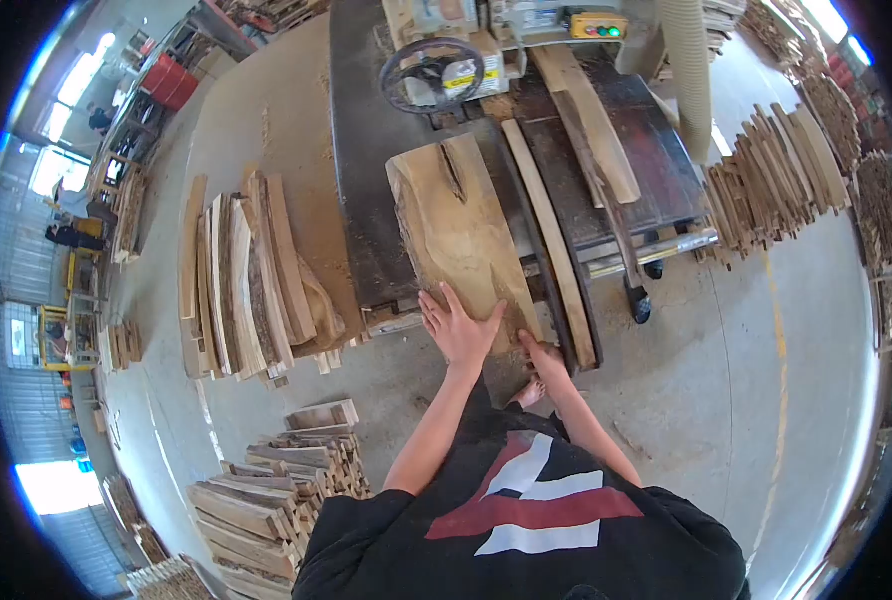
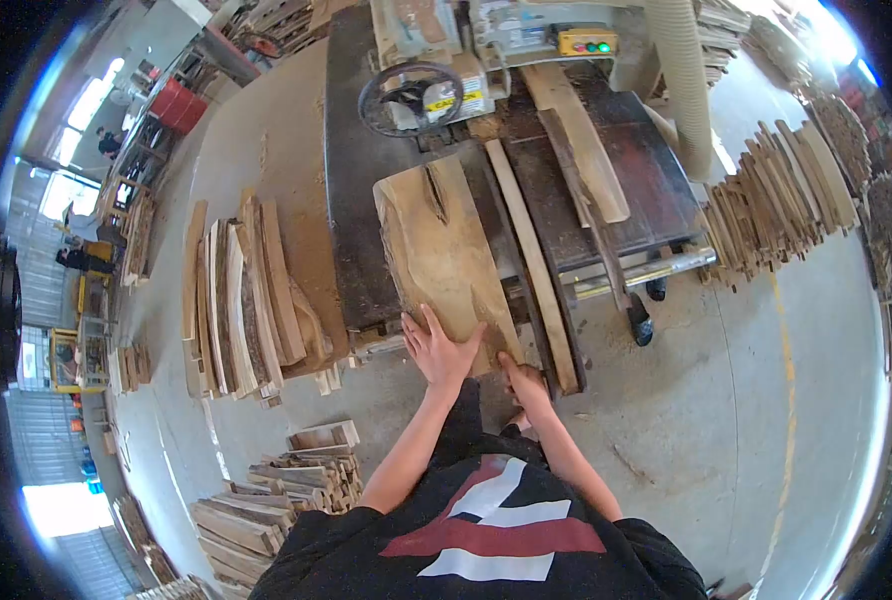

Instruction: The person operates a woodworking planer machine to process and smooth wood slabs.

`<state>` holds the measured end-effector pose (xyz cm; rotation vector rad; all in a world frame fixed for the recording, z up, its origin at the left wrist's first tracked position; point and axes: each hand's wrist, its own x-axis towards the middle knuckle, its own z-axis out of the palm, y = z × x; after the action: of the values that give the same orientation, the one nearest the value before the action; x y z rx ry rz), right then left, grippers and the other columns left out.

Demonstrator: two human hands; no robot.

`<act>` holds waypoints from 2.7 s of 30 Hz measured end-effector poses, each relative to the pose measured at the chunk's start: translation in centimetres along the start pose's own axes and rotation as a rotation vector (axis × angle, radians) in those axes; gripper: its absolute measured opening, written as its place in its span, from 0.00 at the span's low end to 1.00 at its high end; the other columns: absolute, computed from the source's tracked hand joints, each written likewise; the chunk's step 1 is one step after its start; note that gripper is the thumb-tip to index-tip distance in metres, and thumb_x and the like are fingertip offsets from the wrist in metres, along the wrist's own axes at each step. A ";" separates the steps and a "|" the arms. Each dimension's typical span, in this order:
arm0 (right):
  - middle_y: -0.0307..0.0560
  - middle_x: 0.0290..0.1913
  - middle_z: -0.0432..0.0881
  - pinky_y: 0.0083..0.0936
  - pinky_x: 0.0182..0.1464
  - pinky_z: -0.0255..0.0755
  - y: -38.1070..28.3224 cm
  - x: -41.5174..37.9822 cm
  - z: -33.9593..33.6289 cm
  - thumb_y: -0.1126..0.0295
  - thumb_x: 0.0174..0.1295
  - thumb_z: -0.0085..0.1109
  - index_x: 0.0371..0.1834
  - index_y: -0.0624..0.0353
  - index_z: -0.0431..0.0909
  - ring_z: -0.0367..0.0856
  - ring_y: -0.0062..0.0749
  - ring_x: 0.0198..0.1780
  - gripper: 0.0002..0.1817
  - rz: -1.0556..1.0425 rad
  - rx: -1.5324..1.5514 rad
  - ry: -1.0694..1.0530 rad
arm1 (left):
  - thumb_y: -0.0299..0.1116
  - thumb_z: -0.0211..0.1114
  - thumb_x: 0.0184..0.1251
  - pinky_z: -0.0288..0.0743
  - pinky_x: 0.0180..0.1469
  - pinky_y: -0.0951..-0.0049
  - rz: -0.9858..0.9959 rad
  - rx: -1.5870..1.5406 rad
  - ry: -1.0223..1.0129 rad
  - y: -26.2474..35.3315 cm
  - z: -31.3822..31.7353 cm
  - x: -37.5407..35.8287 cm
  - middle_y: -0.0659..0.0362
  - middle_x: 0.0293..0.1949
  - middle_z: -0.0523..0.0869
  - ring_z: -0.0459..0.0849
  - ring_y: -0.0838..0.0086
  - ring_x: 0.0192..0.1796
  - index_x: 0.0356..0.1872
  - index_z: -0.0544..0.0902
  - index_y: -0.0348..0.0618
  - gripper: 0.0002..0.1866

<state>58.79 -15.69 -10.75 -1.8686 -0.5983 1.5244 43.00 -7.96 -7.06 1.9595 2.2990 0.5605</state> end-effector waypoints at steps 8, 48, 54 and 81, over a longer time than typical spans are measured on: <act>0.39 0.29 0.82 0.24 0.26 0.64 -2.0 1.3 0.5 0.39 0.77 0.44 0.33 0.55 0.79 0.76 0.22 0.27 0.30 0.243 0.480 -0.198 | 0.75 0.71 0.49 0.52 0.78 0.44 -0.030 -0.033 -0.020 3.8 1.4 2.3 0.25 0.76 0.55 0.56 0.35 0.79 0.79 0.60 0.37 0.65; 0.31 0.25 0.76 0.16 0.15 0.55 -32.8 32.5 13.0 0.34 0.75 0.42 0.31 0.49 0.77 0.70 0.17 0.21 0.31 0.081 0.282 -0.022 | 0.29 0.77 0.61 0.82 0.55 0.63 -0.079 -0.508 0.635 -29.9 -15.7 21.0 0.50 0.48 0.89 0.87 0.60 0.52 0.46 0.88 0.39 0.13; 0.32 0.29 0.80 0.14 0.16 0.59 -31.6 34.8 12.4 0.40 0.78 0.44 0.44 0.52 0.79 0.71 0.16 0.23 0.26 -0.018 0.213 -0.054 | 0.54 0.70 0.66 0.61 0.74 0.50 -0.603 0.107 0.373 -46.9 -21.7 16.0 0.43 0.68 0.74 0.69 0.48 0.72 0.65 0.78 0.40 0.34; 0.45 0.50 0.87 0.27 0.46 0.77 -10.9 2.1 11.7 0.43 0.79 0.42 0.56 0.60 0.81 0.86 0.31 0.45 0.30 -0.120 -0.065 -0.676 | 0.48 0.60 0.79 0.77 0.26 0.72 -0.609 -1.427 0.033 -14.0 -13.7 9.5 0.56 0.29 0.84 0.82 0.74 0.25 0.48 0.76 0.39 0.19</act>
<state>48.36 -4.44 -5.69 -1.2989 -1.0441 2.0700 24.15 -3.59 2.92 0.5485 1.4478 1.4960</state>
